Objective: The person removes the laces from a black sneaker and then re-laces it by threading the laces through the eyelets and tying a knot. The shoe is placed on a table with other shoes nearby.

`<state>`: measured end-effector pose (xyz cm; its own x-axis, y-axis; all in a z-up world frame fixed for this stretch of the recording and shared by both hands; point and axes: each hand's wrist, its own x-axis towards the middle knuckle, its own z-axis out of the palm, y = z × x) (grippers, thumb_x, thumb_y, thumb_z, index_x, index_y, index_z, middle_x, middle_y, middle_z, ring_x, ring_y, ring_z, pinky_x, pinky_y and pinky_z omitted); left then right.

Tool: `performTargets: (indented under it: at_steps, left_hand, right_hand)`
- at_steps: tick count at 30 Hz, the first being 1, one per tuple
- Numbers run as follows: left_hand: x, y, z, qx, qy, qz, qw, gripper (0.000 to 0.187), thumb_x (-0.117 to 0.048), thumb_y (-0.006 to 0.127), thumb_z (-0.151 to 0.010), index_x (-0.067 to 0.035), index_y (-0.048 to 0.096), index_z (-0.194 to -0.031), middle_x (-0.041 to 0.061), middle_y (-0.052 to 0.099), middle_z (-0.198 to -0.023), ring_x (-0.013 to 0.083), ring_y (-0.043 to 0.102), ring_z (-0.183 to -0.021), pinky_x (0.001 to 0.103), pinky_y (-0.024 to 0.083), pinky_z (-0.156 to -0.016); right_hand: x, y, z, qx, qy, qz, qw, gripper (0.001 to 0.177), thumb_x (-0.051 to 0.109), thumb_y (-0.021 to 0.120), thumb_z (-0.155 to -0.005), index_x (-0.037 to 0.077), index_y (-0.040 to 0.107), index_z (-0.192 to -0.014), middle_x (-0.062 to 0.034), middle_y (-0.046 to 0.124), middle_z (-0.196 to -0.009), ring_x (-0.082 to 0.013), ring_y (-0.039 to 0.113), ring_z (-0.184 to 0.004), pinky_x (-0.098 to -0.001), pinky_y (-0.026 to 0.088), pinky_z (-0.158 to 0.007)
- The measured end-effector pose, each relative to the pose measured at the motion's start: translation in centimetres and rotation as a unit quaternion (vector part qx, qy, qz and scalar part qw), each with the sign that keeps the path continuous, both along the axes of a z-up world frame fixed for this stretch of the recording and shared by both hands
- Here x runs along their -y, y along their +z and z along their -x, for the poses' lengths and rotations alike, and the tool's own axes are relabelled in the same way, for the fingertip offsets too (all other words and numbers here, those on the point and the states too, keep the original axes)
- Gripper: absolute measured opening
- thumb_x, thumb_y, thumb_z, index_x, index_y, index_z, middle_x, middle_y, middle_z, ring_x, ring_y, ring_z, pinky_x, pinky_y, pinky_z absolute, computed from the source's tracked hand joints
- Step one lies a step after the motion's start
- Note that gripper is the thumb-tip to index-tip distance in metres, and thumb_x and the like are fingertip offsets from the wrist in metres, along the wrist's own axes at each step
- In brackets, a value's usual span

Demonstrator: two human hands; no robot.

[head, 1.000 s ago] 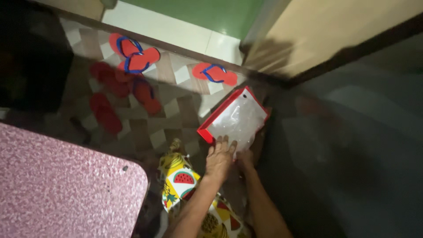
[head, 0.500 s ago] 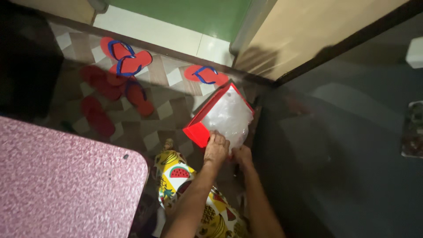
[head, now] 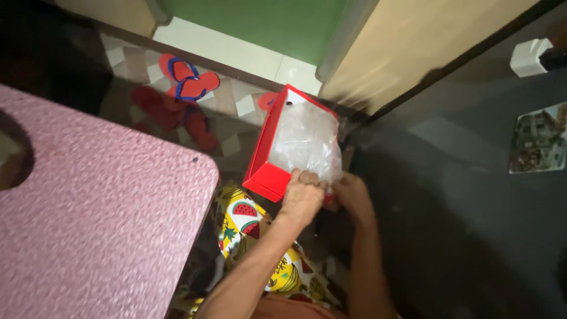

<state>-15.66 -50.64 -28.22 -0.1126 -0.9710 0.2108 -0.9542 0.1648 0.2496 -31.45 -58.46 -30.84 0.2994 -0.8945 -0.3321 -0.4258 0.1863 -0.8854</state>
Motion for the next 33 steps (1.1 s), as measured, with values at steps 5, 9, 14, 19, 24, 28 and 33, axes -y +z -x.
performTargets:
  at_steps: [5,9,14,19,24,28,33]
  left_hand:
    - [-3.0,9.3,0.4,0.012,0.017,0.046,0.999,0.011,-0.015,0.065,-0.080,-0.014,0.069,-0.090,0.006,0.067,-0.086,0.0240,0.063,-0.091,0.043,0.043,-0.089]
    - [-7.5,14.7,0.5,-0.002,0.028,0.043,0.999,0.014,-0.012,0.067,-0.075,-0.014,0.068,-0.088,0.007,0.066,-0.084,0.0249,0.063,-0.088,0.042,0.043,-0.085]
    - [-12.7,16.5,-0.3,-0.049,0.045,0.060,0.996,0.018,-0.010,0.067,-0.074,-0.012,0.067,-0.092,0.009,0.065,-0.086,0.0265,0.062,-0.088,0.042,0.043,-0.082]
    - [-20.0,15.2,-0.7,-0.093,0.027,0.041,0.994,0.018,-0.010,0.067,-0.078,-0.011,0.065,-0.096,0.008,0.064,-0.089,0.0263,0.062,-0.091,0.042,0.043,-0.084]
    - [-26.3,14.6,-0.9,-0.225,-0.016,-0.058,0.972,0.015,-0.014,0.071,-0.085,-0.008,0.065,-0.098,0.010,0.063,-0.091,0.0316,0.062,-0.094,0.045,0.046,-0.083]
    - [-28.1,15.8,-1.6,-0.276,0.043,-0.046,0.959,0.014,-0.014,0.070,-0.094,-0.006,0.064,-0.104,0.013,0.065,-0.101,0.0347,0.061,-0.100,0.048,0.048,-0.089]
    - [-26.1,18.1,-3.5,-0.164,0.208,0.133,0.955,0.067,-0.014,0.076,-0.077,-0.007,0.054,-0.140,0.023,0.050,-0.141,0.0439,0.049,-0.129,0.054,0.042,-0.102]
  right_hand:
    - [-1.8,8.6,1.2,-0.037,-0.002,-0.019,0.999,0.021,0.013,0.065,-0.091,-0.004,0.073,-0.102,-0.0094,0.069,-0.073,-0.0176,0.061,-0.059,-0.0333,0.047,-0.052]
    - [-4.1,12.2,2.2,0.033,0.015,0.021,0.999,0.034,0.016,0.068,-0.087,0.000,0.071,-0.118,-0.0095,0.073,-0.094,-0.0165,0.064,-0.080,-0.0317,0.052,-0.070]
    - [-10.0,9.0,1.6,0.341,0.033,-0.090,0.935,0.053,0.037,0.053,-0.100,0.000,0.058,-0.137,-0.0100,0.066,-0.131,-0.0197,0.061,-0.120,-0.0363,0.045,-0.105]
    - [-12.9,4.0,-0.6,0.420,0.007,-0.264,0.869,0.061,0.046,0.042,-0.104,0.006,0.045,-0.150,-0.0111,0.059,-0.139,-0.0247,0.057,-0.124,-0.0422,0.044,-0.106]
    - [-10.2,4.0,-4.2,0.424,0.065,-0.211,0.878,0.061,0.028,0.052,-0.099,0.008,0.041,-0.155,-0.0050,0.053,-0.147,-0.0176,0.051,-0.132,-0.0347,0.040,-0.112]
    - [-10.6,4.9,-7.6,0.377,0.150,-0.188,0.894,0.065,0.020,0.055,-0.095,0.008,0.038,-0.157,-0.0047,0.054,-0.143,-0.0150,0.052,-0.125,-0.0318,0.042,-0.106]
    - [-13.0,4.2,-10.3,0.277,0.250,-0.052,0.926,0.073,0.011,0.059,-0.090,0.007,0.034,-0.158,-0.0043,0.054,-0.139,-0.0118,0.054,-0.117,-0.0282,0.045,-0.099]
